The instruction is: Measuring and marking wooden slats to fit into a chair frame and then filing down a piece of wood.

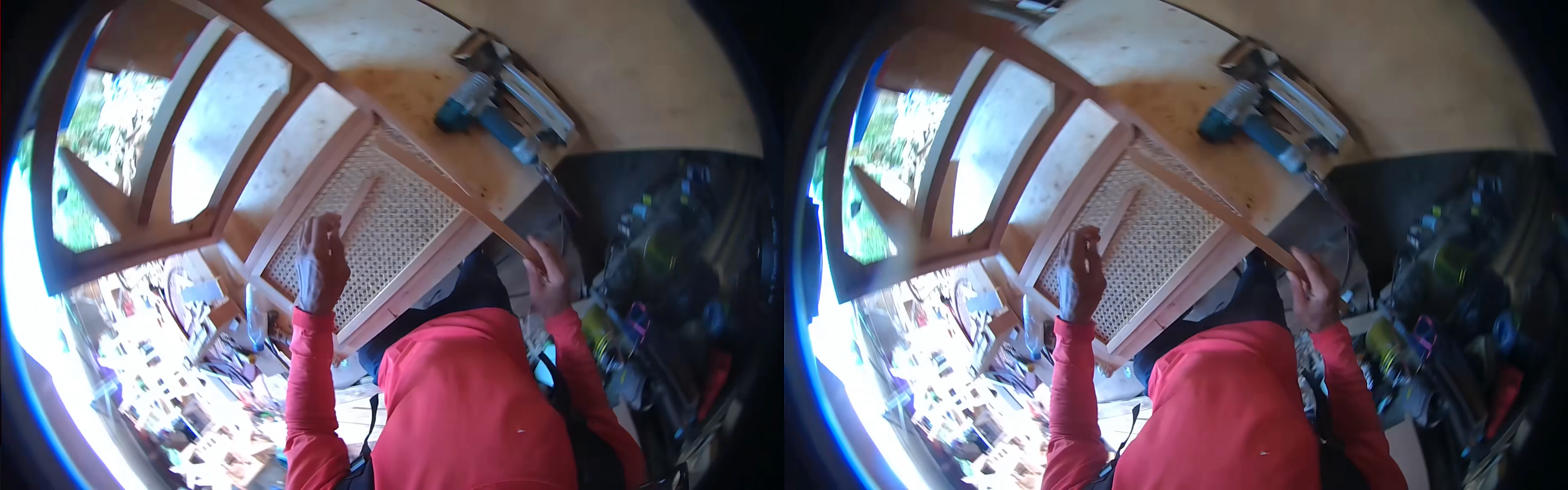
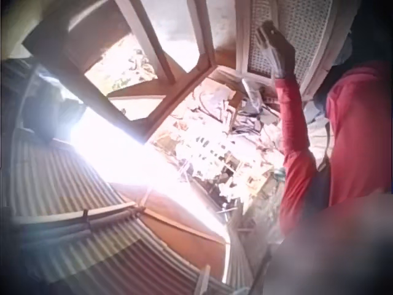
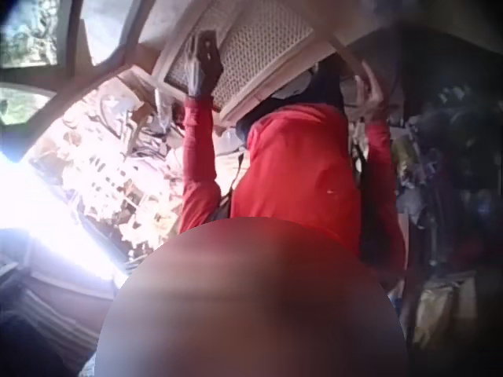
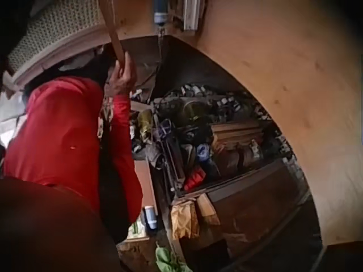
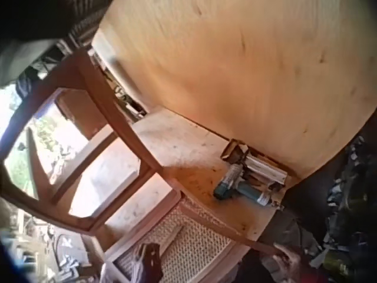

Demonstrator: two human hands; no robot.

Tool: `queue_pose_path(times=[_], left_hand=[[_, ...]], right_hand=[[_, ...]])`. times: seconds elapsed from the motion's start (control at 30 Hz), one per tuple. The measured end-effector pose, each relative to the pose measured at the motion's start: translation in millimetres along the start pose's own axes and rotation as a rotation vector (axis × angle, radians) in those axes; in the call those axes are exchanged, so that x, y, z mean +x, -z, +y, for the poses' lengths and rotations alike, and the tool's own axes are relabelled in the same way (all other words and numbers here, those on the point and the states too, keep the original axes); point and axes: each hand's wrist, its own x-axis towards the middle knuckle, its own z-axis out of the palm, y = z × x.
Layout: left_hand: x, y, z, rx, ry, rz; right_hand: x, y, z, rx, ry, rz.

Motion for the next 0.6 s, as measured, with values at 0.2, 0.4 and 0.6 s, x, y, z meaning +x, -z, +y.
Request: queue_pose_path(times=[0.2,0.4,0.6], left_hand=[[-51.5,-15.1,-61.2,0.227,0.020,0.084],[-62.2,19.7,-30.4,0.201,-0.016,0.202],[-150.4,113.6,-15.2,-0.202,0.415,0.302]], right_hand=[[53.3,23.2,-5.5,-0.130,0.143,-0.045],[111.3,12.0,-14.4,-0.133,0.239,0.031],[147.5,-42.4,-16.2,-0.073,0.461,-0.233]])
